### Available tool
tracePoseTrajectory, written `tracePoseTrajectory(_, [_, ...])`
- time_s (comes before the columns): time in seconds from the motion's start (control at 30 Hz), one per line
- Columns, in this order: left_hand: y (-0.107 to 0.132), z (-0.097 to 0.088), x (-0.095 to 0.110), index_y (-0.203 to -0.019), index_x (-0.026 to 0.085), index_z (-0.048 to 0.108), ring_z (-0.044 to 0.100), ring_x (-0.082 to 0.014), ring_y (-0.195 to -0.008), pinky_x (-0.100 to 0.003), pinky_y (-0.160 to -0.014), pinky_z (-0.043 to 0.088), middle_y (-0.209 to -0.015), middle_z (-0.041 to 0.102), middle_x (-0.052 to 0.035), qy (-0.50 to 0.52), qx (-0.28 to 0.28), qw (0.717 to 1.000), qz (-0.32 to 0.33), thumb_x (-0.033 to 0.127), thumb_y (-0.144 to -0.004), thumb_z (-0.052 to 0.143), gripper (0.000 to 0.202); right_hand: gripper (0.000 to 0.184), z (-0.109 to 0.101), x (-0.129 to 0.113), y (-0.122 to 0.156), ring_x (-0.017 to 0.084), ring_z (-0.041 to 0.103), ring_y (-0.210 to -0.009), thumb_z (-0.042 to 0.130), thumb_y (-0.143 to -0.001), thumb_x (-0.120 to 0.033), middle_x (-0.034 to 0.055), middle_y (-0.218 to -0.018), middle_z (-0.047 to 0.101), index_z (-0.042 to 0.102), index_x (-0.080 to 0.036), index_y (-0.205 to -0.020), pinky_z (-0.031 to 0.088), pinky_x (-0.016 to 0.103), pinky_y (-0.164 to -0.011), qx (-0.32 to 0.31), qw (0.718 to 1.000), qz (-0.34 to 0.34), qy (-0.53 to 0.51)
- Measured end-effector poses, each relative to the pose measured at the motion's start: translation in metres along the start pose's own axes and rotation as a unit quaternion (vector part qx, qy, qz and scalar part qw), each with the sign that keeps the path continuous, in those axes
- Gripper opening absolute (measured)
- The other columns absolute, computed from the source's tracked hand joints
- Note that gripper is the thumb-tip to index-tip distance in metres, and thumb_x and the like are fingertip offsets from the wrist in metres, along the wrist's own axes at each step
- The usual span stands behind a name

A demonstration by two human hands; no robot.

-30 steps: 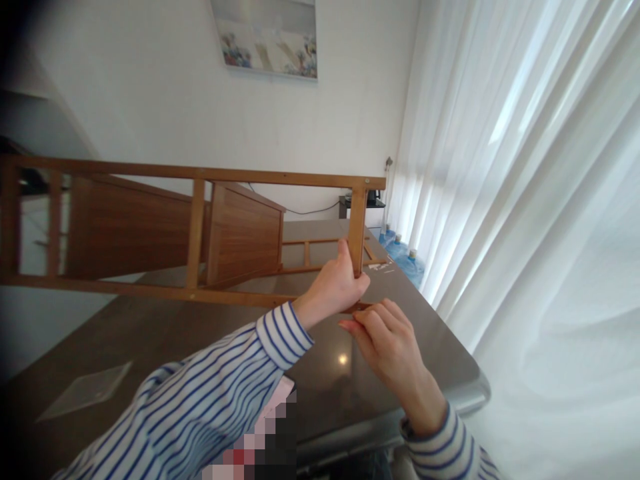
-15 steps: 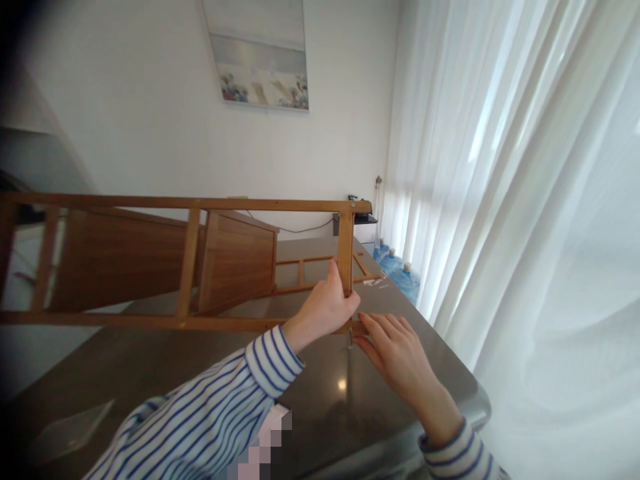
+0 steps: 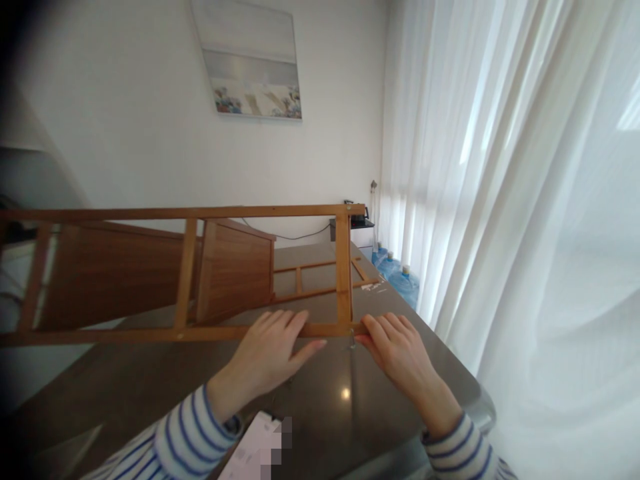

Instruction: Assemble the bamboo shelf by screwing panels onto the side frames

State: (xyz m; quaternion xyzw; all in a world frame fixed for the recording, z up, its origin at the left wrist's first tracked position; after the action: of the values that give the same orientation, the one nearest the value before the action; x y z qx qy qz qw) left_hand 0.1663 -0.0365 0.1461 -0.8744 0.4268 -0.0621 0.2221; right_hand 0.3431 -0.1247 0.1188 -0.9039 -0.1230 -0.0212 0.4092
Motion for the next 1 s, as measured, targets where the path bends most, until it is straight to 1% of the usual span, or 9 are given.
tracePoseTrajectory(0.07, [0.009, 0.003, -0.015, -0.096, 0.014, 0.064, 0.066, -0.0295, -0.088, -0.041, -0.079, 0.047, -0.091, 0.070, -0.0134, -0.044, 0.002, 0.999, -0.004, 0.066, -0.092, 0.030, 0.062, 0.019, 0.001, 0.000, -0.002, 0.019, 0.060, -0.074, 0.048, -0.098, -0.030, 0.0054, -0.080, 0.066, 0.058, -0.016, -0.105, 0.047, 0.033, -0.073, -0.003, 1.000, 0.007, 0.003])
tracePoseTrajectory(0.13, [0.009, 0.006, -0.024, -0.084, 0.015, 0.063, 0.067, -0.0266, -0.079, -0.036, -0.070, 0.046, -0.080, 0.070, -0.0114, -0.066, -0.003, 0.998, -0.010, 0.066, -0.092, 0.028, 0.063, 0.020, 0.000, 0.001, -0.003, 0.020, 0.061, -0.076, 0.048, -0.098, -0.031, 0.0059, -0.081, 0.067, 0.058, -0.016, -0.105, 0.048, 0.034, -0.074, -0.007, 1.000, 0.018, 0.006])
tracePoseTrajectory(0.23, [0.001, 0.010, -0.025, -0.079, 0.016, 0.063, 0.067, -0.0250, -0.069, -0.032, -0.059, 0.043, -0.072, 0.069, -0.0096, -0.076, -0.016, 0.997, -0.006, 0.069, -0.091, 0.025, 0.066, 0.023, -0.003, 0.004, -0.001, 0.022, 0.065, -0.088, 0.047, -0.098, -0.033, 0.0094, -0.095, 0.069, 0.058, -0.017, -0.111, 0.049, 0.036, -0.077, -0.019, 0.999, 0.034, 0.013])
tracePoseTrajectory(0.33, [-0.005, 0.012, -0.020, -0.079, 0.016, 0.063, 0.067, -0.0251, -0.068, -0.030, -0.055, 0.040, -0.072, 0.069, -0.0096, -0.071, -0.015, 0.997, -0.010, 0.070, -0.090, 0.025, 0.068, 0.033, -0.015, 0.006, 0.005, 0.025, 0.065, -0.100, 0.048, -0.098, -0.037, 0.0129, -0.113, 0.067, 0.054, -0.018, -0.125, 0.052, 0.039, -0.080, -0.017, 0.999, 0.041, 0.028])
tracePoseTrajectory(0.4, [-0.006, 0.012, -0.018, -0.079, 0.016, 0.064, 0.068, -0.0249, -0.068, -0.030, -0.054, 0.039, -0.072, 0.070, -0.0099, -0.062, -0.014, 0.998, -0.019, 0.071, -0.090, 0.026, 0.068, 0.040, -0.026, 0.003, 0.007, 0.026, 0.065, -0.101, 0.050, -0.096, -0.040, 0.0138, -0.117, 0.066, 0.051, -0.018, -0.130, 0.053, 0.041, -0.081, -0.008, 0.999, 0.039, 0.035])
tracePoseTrajectory(0.53, [-0.006, 0.014, -0.018, -0.078, 0.016, 0.065, 0.068, -0.0254, -0.067, -0.030, -0.053, 0.039, -0.071, 0.070, -0.0099, -0.050, -0.018, 0.998, -0.020, 0.070, -0.090, 0.029, 0.066, 0.036, -0.040, -0.013, 0.003, 0.025, 0.066, -0.095, 0.052, -0.096, -0.039, 0.0121, -0.112, 0.069, 0.055, -0.018, -0.124, 0.053, 0.039, -0.079, -0.019, 0.999, 0.013, 0.043])
tracePoseTrajectory(0.7, [-0.006, 0.017, -0.019, -0.076, 0.017, 0.065, 0.068, -0.0271, -0.065, -0.030, -0.052, 0.039, -0.067, 0.069, -0.0093, -0.053, -0.013, 0.998, -0.003, 0.068, -0.091, 0.028, 0.065, 0.019, -0.041, -0.031, -0.007, 0.021, 0.065, -0.084, 0.052, -0.097, -0.030, 0.0085, -0.097, 0.071, 0.063, -0.017, -0.106, 0.049, 0.037, -0.074, -0.059, 0.994, -0.040, 0.087])
tracePoseTrajectory(0.87, [-0.006, 0.016, -0.016, -0.077, 0.017, 0.065, 0.069, -0.0281, -0.066, -0.031, -0.051, 0.039, -0.067, 0.069, -0.0094, -0.044, -0.017, 0.999, 0.005, 0.069, -0.091, 0.026, 0.066, 0.019, -0.046, -0.037, -0.009, 0.020, 0.063, -0.077, 0.053, -0.096, -0.032, 0.0077, -0.090, 0.070, 0.064, -0.016, -0.099, 0.042, 0.036, -0.069, -0.054, 0.988, -0.058, 0.130])
tracePoseTrajectory(1.0, [-0.006, 0.016, -0.014, -0.077, 0.017, 0.064, 0.069, -0.0280, -0.066, -0.031, -0.051, 0.040, -0.067, 0.069, -0.0097, -0.041, -0.021, 0.999, 0.004, 0.069, -0.091, 0.025, 0.066, 0.018, -0.046, -0.041, -0.012, 0.020, 0.060, -0.074, 0.053, -0.096, -0.032, 0.0066, -0.084, 0.067, 0.062, -0.018, -0.092, 0.037, 0.036, -0.066, -0.074, 0.982, -0.080, 0.151])
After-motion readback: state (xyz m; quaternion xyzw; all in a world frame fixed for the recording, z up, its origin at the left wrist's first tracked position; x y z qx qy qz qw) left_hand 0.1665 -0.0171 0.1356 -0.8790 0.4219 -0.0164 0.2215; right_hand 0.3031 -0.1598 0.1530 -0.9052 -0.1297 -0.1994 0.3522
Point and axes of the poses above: each hand's wrist, its own y-axis away from the middle knuckle, its own z-axis out of the palm, x = y × z, the point moved 6 cm from there along -y, towards the middle knuckle
